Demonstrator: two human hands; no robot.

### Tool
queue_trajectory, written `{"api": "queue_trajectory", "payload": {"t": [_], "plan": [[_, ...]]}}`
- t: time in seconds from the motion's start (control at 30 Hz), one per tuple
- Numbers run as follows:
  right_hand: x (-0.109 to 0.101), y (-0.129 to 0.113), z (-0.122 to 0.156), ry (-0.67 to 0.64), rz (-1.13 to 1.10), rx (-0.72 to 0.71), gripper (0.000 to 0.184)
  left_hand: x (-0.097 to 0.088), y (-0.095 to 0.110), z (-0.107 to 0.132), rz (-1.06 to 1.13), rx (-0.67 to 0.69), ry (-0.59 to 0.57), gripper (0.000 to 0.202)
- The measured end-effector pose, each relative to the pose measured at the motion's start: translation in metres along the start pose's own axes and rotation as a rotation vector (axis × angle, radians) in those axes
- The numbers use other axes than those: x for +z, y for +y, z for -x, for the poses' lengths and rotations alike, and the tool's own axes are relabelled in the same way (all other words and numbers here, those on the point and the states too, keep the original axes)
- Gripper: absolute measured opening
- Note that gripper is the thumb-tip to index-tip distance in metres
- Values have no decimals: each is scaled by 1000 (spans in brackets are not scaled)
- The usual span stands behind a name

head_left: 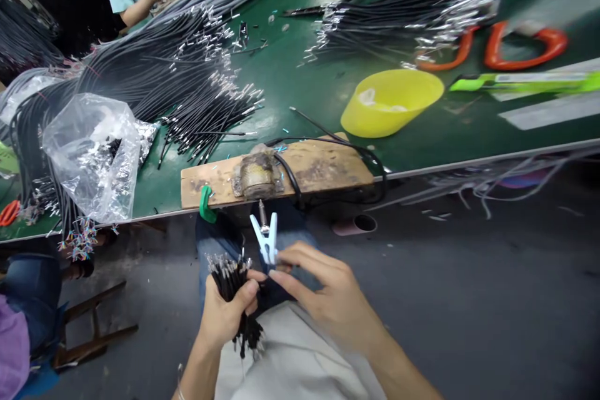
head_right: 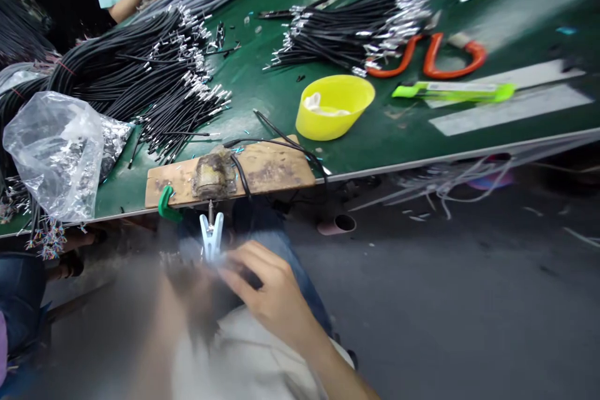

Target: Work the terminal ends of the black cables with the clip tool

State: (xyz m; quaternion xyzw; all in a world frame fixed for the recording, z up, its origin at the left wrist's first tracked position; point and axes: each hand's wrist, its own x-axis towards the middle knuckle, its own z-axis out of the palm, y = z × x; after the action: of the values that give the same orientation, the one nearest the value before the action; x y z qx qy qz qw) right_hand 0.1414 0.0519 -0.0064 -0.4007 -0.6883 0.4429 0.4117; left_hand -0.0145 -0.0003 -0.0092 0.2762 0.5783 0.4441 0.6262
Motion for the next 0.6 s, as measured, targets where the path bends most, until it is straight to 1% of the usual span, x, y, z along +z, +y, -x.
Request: {"api": "queue_trajectory", "payload": {"t": [0.03, 0.07, 0.13, 0.2, 0.27, 0.3, 0.37, 0.47, 0.53, 0.57, 0.6], "plan": [[0, -4, -5, 86, 9, -50, 10, 0, -1, 1, -12, -6, 9, 36], [1, -7, -8, 127, 6, -105, 8, 0, -3, 2, -23, -11, 20, 33], [7, -12, -12, 123, -35, -185, 4, 1, -7, 5, -36, -17, 42, 32], [13, -13, -11, 140, -75, -187, 13, 4, -11, 8, -35, -14, 52, 35], [18, -10, -8, 175, -94, -149, 20, 7, -17, 11, -21, -15, 36, 38], [18, -8, -6, 200, -100, -123, 21, 8, -20, 11, -10, -25, 22, 40], [14, -4, -5, 302, -100, -56, 17, 6, -29, 12, 15, -67, -11, 44], [0, -3, -3, 516, -63, 1, 12, 0, -45, 10, 38, -145, -34, 47], [-10, -9, 2, 634, -30, -49, 6, -3, -58, 9, 42, -192, -34, 45], [-14, -14, 5, 676, -24, -86, 3, -3, -66, 9, 45, -216, -31, 44], [-16, -20, 9, 700, -24, -123, 4, -1, -73, 10, 55, -234, -27, 44]]}}
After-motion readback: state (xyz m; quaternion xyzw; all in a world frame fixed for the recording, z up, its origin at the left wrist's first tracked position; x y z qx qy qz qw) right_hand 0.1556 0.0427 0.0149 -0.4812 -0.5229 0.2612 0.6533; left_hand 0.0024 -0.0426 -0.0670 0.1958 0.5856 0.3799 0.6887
